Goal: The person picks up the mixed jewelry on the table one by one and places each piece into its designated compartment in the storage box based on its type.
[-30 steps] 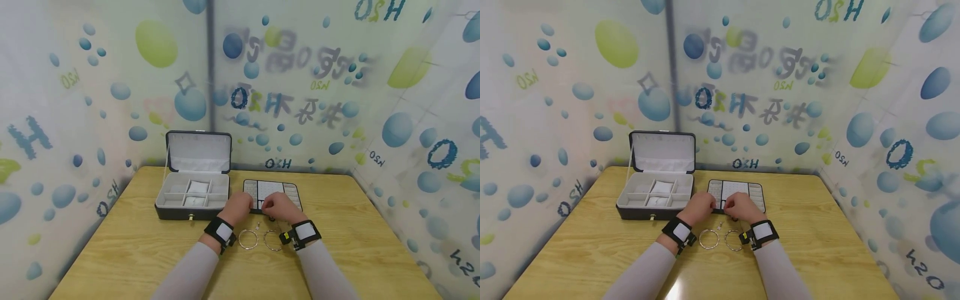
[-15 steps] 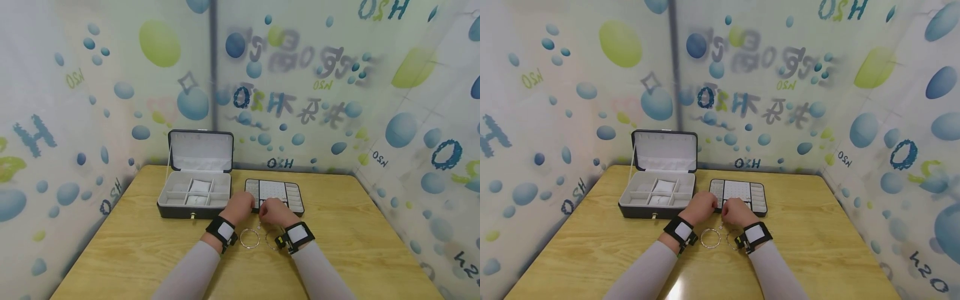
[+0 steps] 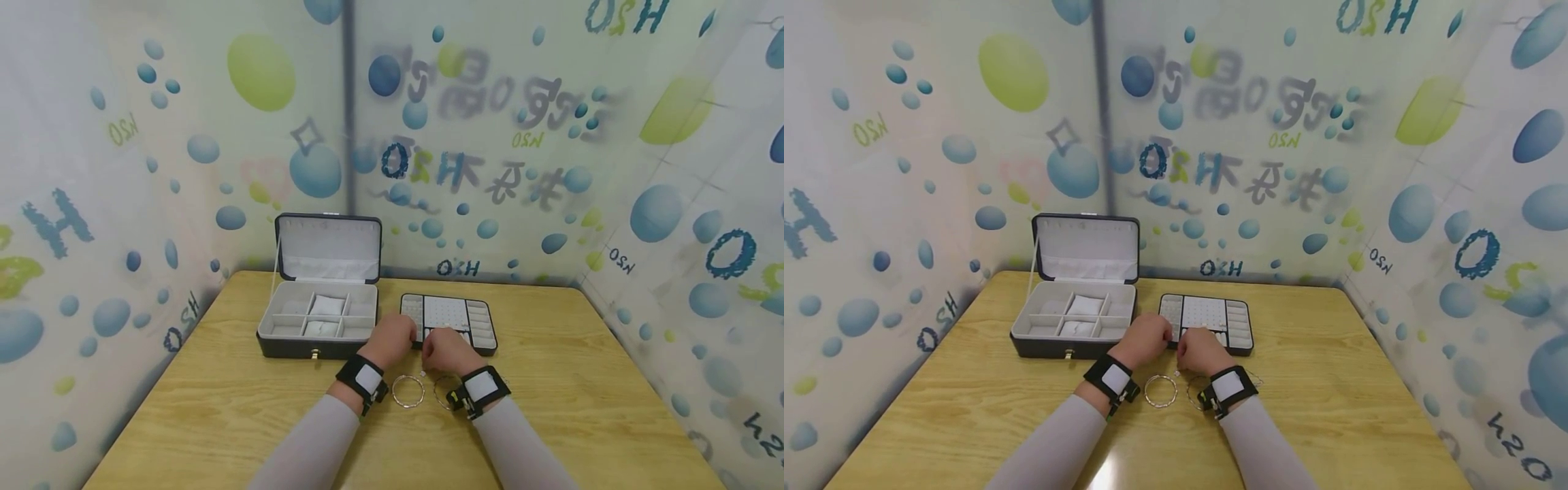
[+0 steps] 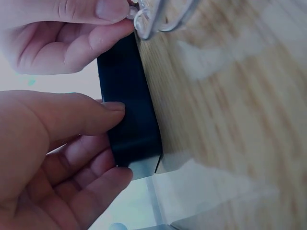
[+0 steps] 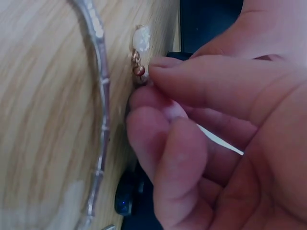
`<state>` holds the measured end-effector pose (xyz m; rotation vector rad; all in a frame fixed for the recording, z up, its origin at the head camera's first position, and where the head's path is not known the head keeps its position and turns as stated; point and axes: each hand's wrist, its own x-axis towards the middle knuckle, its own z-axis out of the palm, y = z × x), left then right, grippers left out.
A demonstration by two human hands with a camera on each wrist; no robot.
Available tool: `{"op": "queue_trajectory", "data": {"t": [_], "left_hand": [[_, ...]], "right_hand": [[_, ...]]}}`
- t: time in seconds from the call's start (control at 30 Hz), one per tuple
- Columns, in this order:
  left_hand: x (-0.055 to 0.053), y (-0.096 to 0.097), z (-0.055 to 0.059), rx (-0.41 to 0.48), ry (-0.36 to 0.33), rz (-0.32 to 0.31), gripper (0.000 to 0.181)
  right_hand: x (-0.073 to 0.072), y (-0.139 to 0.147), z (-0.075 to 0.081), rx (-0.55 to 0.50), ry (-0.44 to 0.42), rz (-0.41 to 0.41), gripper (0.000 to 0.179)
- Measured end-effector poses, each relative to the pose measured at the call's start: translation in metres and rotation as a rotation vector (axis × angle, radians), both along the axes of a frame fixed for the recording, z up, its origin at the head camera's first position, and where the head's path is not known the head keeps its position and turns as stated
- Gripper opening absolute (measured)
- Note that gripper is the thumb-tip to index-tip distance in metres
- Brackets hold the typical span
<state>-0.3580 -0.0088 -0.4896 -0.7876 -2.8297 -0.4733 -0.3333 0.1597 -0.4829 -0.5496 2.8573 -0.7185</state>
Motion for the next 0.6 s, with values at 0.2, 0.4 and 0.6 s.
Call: {"op": "queue_trajectory", "data": {"t": [0.2, 0.4, 0.6], "left_hand": [[0.0000, -0.0001, -0.0010, 0.002, 0.004, 0.000, 0.018], [0.0000, -0.0008, -0.0016, -0.003, 0.013, -0.007, 0.017], [0.0002, -0.0018, -0.0024, -0.005, 0.041, -0.018, 0.015]], "right_hand": [[0.0042, -0.0014, -0.0004, 0.019, 0.043, 0.020, 0.032], [0.0033, -0.0022, -0.0036, 0.058, 0.055, 0.030, 0.033], [0.0039, -0.0032, -0.0035, 0.051, 0.054, 0.029, 0.034]]}}
